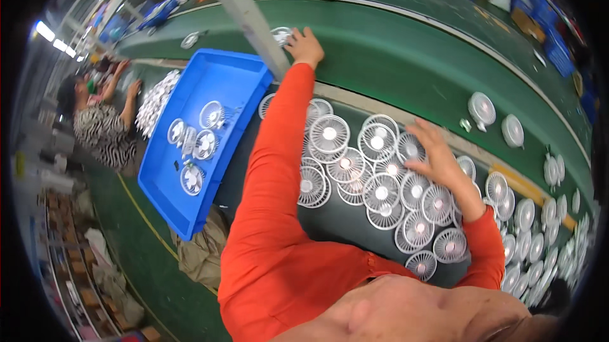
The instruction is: The person assembles portable fans by fitting grilles onto fan motor assemblies by hand, and organizes fan covers and assembled fans along the conveyor belt.
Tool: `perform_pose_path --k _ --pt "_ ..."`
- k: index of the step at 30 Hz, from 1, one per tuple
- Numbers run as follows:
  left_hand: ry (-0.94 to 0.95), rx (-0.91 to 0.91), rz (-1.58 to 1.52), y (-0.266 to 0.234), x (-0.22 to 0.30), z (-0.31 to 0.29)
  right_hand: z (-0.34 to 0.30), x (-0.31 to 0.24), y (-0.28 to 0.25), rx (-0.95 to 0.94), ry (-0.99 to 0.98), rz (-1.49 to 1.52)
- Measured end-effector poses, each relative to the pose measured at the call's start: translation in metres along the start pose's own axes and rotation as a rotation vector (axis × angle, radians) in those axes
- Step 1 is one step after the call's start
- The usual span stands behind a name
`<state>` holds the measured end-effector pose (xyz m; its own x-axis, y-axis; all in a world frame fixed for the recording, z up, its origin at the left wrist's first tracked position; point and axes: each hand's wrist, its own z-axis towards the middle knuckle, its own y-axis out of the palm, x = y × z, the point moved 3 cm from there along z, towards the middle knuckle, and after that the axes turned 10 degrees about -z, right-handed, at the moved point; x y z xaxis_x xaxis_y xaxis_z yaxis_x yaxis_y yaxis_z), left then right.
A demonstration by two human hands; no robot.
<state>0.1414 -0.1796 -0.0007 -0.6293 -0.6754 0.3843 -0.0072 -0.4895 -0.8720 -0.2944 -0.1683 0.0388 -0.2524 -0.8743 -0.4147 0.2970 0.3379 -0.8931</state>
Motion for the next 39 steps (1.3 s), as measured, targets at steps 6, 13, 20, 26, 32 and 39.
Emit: perform_pose_path --k 6,13,20,26,32,39 --pt "-0.122 0.002 0.039 0.0 -0.007 0.013 0.037 -0.023 0.024 -0.091 -0.167 -0.108" --pt "-0.039 -0.133 -0.001 -0.019 -0.004 0.021 0.045 -0.027 0.037 -0.053 -0.165 -0.213" --pt "0.086 -0.33 0.05 -0.004 -0.019 0.012 0.042 -0.026 0.029 0.044 -0.161 -0.044" --pt "0.115 0.15 -0.235 0.001 -0.021 -0.028 0.035 -0.029 0.009 0.085 -0.046 0.154" --pt "0.104 -0.152 -0.323 0.002 -0.015 -0.038 0.028 -0.04 0.003 0.125 -0.03 0.265" --pt "0.009 -0.089 -0.462 -0.005 0.022 -0.076 0.015 -0.025 -0.002 0.171 0.099 0.359"
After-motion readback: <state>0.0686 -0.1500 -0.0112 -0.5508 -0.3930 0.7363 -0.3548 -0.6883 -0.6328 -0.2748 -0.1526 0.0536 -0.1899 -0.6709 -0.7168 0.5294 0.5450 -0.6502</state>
